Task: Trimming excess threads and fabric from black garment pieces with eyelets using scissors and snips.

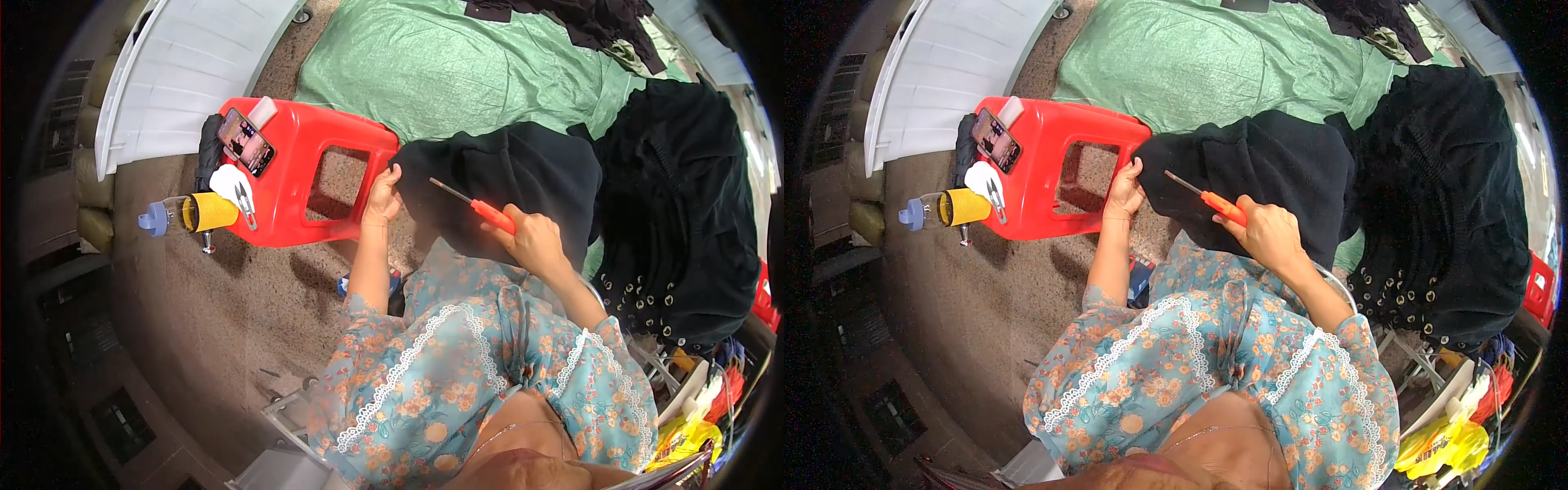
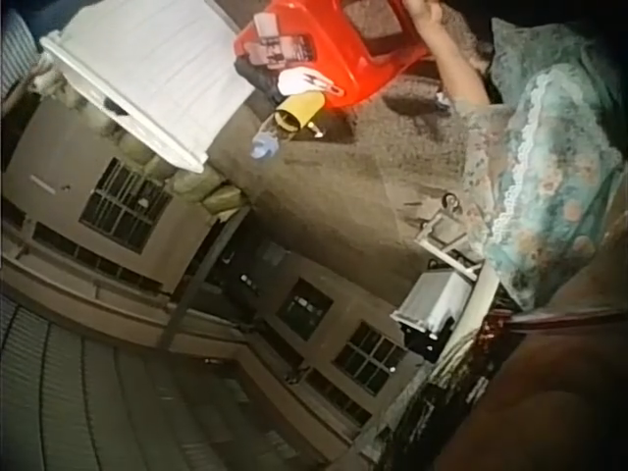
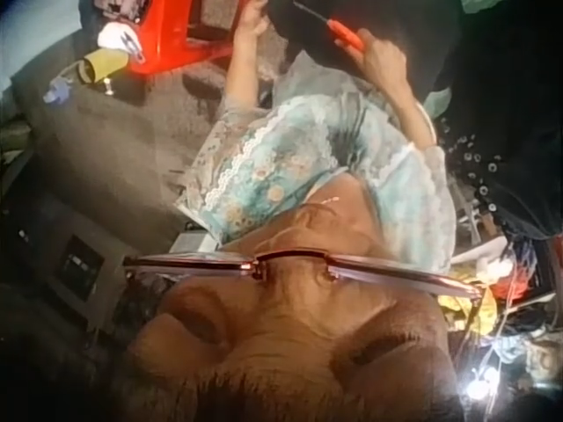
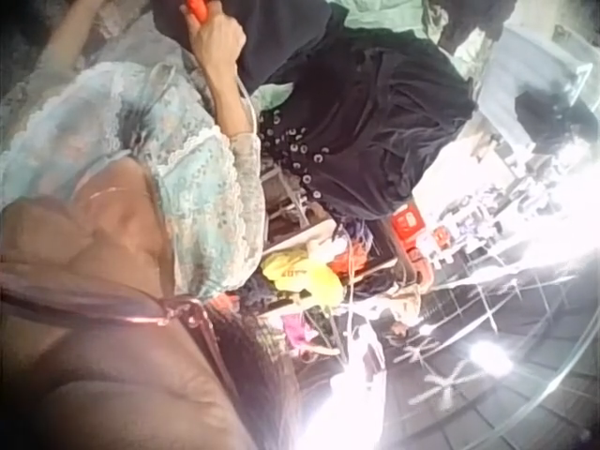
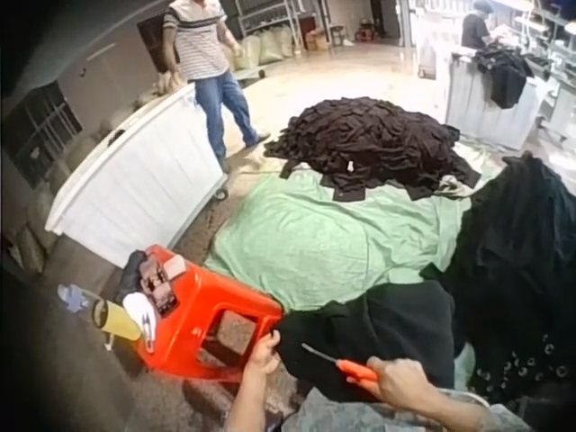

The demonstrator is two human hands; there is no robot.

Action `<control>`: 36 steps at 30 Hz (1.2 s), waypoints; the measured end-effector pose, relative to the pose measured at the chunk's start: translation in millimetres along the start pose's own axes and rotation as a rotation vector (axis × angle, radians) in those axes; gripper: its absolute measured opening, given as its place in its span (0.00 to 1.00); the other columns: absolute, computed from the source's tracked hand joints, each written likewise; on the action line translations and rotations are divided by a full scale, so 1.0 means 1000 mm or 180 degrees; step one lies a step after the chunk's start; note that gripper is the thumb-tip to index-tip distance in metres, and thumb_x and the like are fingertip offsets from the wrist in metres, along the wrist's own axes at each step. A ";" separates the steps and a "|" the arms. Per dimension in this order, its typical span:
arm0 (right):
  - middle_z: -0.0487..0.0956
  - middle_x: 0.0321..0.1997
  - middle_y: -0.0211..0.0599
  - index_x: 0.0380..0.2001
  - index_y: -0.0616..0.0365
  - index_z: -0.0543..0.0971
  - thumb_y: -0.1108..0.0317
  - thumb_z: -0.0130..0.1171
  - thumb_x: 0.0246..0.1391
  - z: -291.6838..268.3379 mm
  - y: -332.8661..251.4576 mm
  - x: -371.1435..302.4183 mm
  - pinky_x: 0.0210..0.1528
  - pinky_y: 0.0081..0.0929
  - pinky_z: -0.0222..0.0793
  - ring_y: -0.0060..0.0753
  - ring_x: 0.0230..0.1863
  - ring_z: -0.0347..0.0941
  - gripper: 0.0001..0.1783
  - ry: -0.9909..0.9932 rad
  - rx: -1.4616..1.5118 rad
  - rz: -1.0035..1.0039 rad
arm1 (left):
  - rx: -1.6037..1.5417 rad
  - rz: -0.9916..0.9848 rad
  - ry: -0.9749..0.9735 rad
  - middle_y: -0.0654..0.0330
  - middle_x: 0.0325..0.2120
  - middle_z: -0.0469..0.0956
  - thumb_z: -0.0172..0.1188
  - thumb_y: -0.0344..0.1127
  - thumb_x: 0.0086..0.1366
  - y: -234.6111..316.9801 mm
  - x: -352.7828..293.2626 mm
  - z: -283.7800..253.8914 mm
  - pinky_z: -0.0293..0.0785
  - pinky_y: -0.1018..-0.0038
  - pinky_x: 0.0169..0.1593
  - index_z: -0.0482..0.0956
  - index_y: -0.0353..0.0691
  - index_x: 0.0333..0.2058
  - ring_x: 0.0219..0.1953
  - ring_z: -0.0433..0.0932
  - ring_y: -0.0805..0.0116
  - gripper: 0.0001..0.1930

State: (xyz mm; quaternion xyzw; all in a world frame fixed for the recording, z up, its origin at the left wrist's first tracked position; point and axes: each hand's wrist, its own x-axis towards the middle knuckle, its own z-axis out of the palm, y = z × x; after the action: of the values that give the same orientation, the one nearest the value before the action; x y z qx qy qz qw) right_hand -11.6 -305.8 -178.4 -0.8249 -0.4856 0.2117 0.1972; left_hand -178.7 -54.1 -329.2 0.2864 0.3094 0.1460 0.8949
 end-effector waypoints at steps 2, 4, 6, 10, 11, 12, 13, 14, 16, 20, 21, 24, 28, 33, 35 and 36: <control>0.74 0.13 0.44 0.25 0.56 0.73 0.42 0.57 0.52 -0.001 0.000 -0.001 0.21 0.42 0.68 0.50 0.20 0.75 0.25 -0.0018 0.0033 -0.0012 | 0.0055 0.0018 0.0024 0.60 0.44 0.79 0.48 0.41 0.70 0.001 0.000 -0.002 0.75 0.68 0.50 0.73 0.37 0.48 0.46 0.78 0.66 0.16; 0.75 0.15 0.44 0.26 0.56 0.74 0.42 0.57 0.52 -0.001 0.000 -0.002 0.22 0.42 0.68 0.50 0.20 0.75 0.25 -0.0060 0.0015 -0.0079 | 0.0134 0.0090 0.0246 0.59 0.44 0.78 0.49 0.42 0.70 0.001 0.000 -0.009 0.75 0.67 0.50 0.74 0.37 0.48 0.46 0.78 0.65 0.16; 0.76 0.16 0.45 0.26 0.56 0.74 0.43 0.57 0.52 -0.002 0.004 -0.003 0.22 0.42 0.68 0.50 0.21 0.76 0.24 0.0003 0.0153 -0.0015 | -0.0094 -0.0081 0.0301 0.59 0.45 0.78 0.50 0.43 0.69 -0.005 -0.004 -0.002 0.75 0.68 0.50 0.74 0.38 0.48 0.46 0.78 0.65 0.16; 0.77 0.18 0.45 0.28 0.55 0.74 0.43 0.58 0.52 -0.005 0.009 -0.009 0.24 0.42 0.68 0.50 0.23 0.76 0.23 -0.0091 0.0214 0.0196 | 0.0663 -0.0707 0.0481 0.60 0.41 0.78 0.58 0.39 0.63 -0.039 -0.026 0.019 0.74 0.67 0.49 0.75 0.39 0.46 0.45 0.77 0.66 0.15; 0.77 0.18 0.45 0.28 0.55 0.74 0.43 0.58 0.52 -0.006 0.011 -0.010 0.24 0.42 0.68 0.50 0.23 0.76 0.23 -0.0136 0.0179 0.0222 | 0.0933 -0.1026 0.0482 0.59 0.41 0.78 0.59 0.38 0.62 -0.043 -0.032 0.019 0.74 0.66 0.49 0.75 0.39 0.47 0.46 0.77 0.65 0.16; 0.77 0.18 0.45 0.28 0.55 0.74 0.43 0.58 0.52 -0.007 0.012 -0.012 0.24 0.42 0.68 0.50 0.23 0.76 0.23 -0.0151 0.0180 0.0226 | 0.0770 -0.1249 0.0808 0.56 0.43 0.77 0.59 0.34 0.62 -0.045 -0.038 0.019 0.73 0.65 0.51 0.74 0.37 0.50 0.47 0.76 0.64 0.17; 0.76 0.17 0.45 0.27 0.55 0.74 0.43 0.58 0.52 -0.009 0.012 -0.015 0.24 0.43 0.68 0.50 0.22 0.76 0.23 -0.0172 0.0184 0.0241 | 0.0762 -0.1258 0.0816 0.56 0.43 0.77 0.59 0.34 0.62 -0.045 -0.043 0.018 0.73 0.65 0.51 0.74 0.37 0.50 0.47 0.76 0.64 0.17; 0.76 0.17 0.45 0.27 0.55 0.74 0.43 0.58 0.52 -0.011 0.013 -0.017 0.24 0.43 0.68 0.51 0.22 0.76 0.24 -0.0189 0.0186 0.0255 | 0.0287 -0.0964 0.0291 0.57 0.45 0.77 0.57 0.31 0.62 -0.040 -0.048 0.023 0.72 0.65 0.53 0.73 0.36 0.51 0.48 0.76 0.63 0.17; 0.75 0.16 0.45 0.26 0.56 0.75 0.43 0.58 0.52 -0.015 0.018 -0.022 0.24 0.43 0.69 0.51 0.22 0.76 0.24 -0.0243 0.0204 0.0160 | -0.0050 -0.0413 -0.0174 0.55 0.49 0.74 0.52 0.21 0.58 -0.036 -0.051 0.028 0.69 0.65 0.56 0.68 0.34 0.54 0.51 0.74 0.63 0.23; 0.74 0.13 0.45 0.25 0.56 0.76 0.43 0.58 0.52 -0.025 0.015 -0.024 0.24 0.43 0.69 0.52 0.21 0.75 0.24 -0.0259 0.0217 -0.0005 | -0.0051 -0.0151 -0.0060 0.57 0.49 0.74 0.47 0.14 0.47 -0.025 -0.058 0.029 0.69 0.68 0.57 0.67 0.35 0.55 0.52 0.73 0.63 0.32; 0.74 0.13 0.45 0.25 0.56 0.76 0.43 0.58 0.52 -0.025 0.013 -0.022 0.24 0.43 0.69 0.52 0.21 0.75 0.24 -0.0251 0.0223 0.0004 | -0.0042 -0.0159 -0.0065 0.57 0.49 0.74 0.47 0.14 0.47 -0.026 -0.059 0.029 0.69 0.68 0.57 0.67 0.35 0.55 0.52 0.73 0.63 0.32; 0.74 0.13 0.45 0.26 0.56 0.76 0.41 0.58 0.51 -0.027 0.010 -0.016 0.23 0.43 0.69 0.51 0.20 0.75 0.25 -0.0269 0.0167 -0.0013 | 0.0114 -0.0156 -0.0125 0.58 0.48 0.75 0.47 0.14 0.47 -0.026 -0.061 0.032 0.70 0.68 0.56 0.66 0.36 0.55 0.52 0.74 0.64 0.32; 0.74 0.15 0.45 0.27 0.56 0.76 0.44 0.58 0.52 -0.021 0.009 -0.019 0.25 0.42 0.68 0.53 0.20 0.73 0.23 -0.0040 0.0273 0.0151 | 0.0016 0.0066 0.0058 0.59 0.47 0.76 0.47 0.13 0.47 -0.024 -0.060 0.037 0.72 0.70 0.53 0.70 0.37 0.53 0.48 0.76 0.66 0.31; 0.74 0.14 0.45 0.27 0.57 0.77 0.44 0.59 0.52 -0.024 0.008 -0.020 0.24 0.42 0.67 0.51 0.20 0.73 0.24 -0.0341 0.0207 0.0011 | 0.0310 0.0121 0.0046 0.59 0.45 0.77 0.47 0.13 0.48 -0.024 -0.056 0.026 0.72 0.73 0.52 0.73 0.37 0.51 0.48 0.76 0.68 0.28; 0.73 0.13 0.44 0.24 0.56 0.76 0.41 0.58 0.51 -0.027 0.012 -0.025 0.22 0.41 0.69 0.49 0.19 0.74 0.26 -0.0299 0.0100 -0.0190 | 0.0268 0.0134 0.0049 0.58 0.47 0.77 0.48 0.14 0.49 -0.022 -0.056 0.025 0.71 0.73 0.53 0.71 0.35 0.52 0.49 0.76 0.67 0.28; 0.74 0.13 0.44 0.25 0.56 0.77 0.40 0.58 0.51 -0.031 0.015 -0.026 0.23 0.41 0.70 0.49 0.19 0.75 0.26 -0.0458 0.0029 -0.0183 | 0.0254 0.0109 0.0024 0.58 0.48 0.76 0.49 0.15 0.50 -0.020 -0.056 0.028 0.71 0.72 0.54 0.70 0.34 0.53 0.50 0.75 0.66 0.28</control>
State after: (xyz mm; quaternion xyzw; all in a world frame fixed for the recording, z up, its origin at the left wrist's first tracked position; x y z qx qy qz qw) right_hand 5.1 -339.6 -156.4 -0.7924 -0.5211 0.2669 0.1715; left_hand -202.6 -106.7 -297.0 0.3266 0.3134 0.1499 0.8790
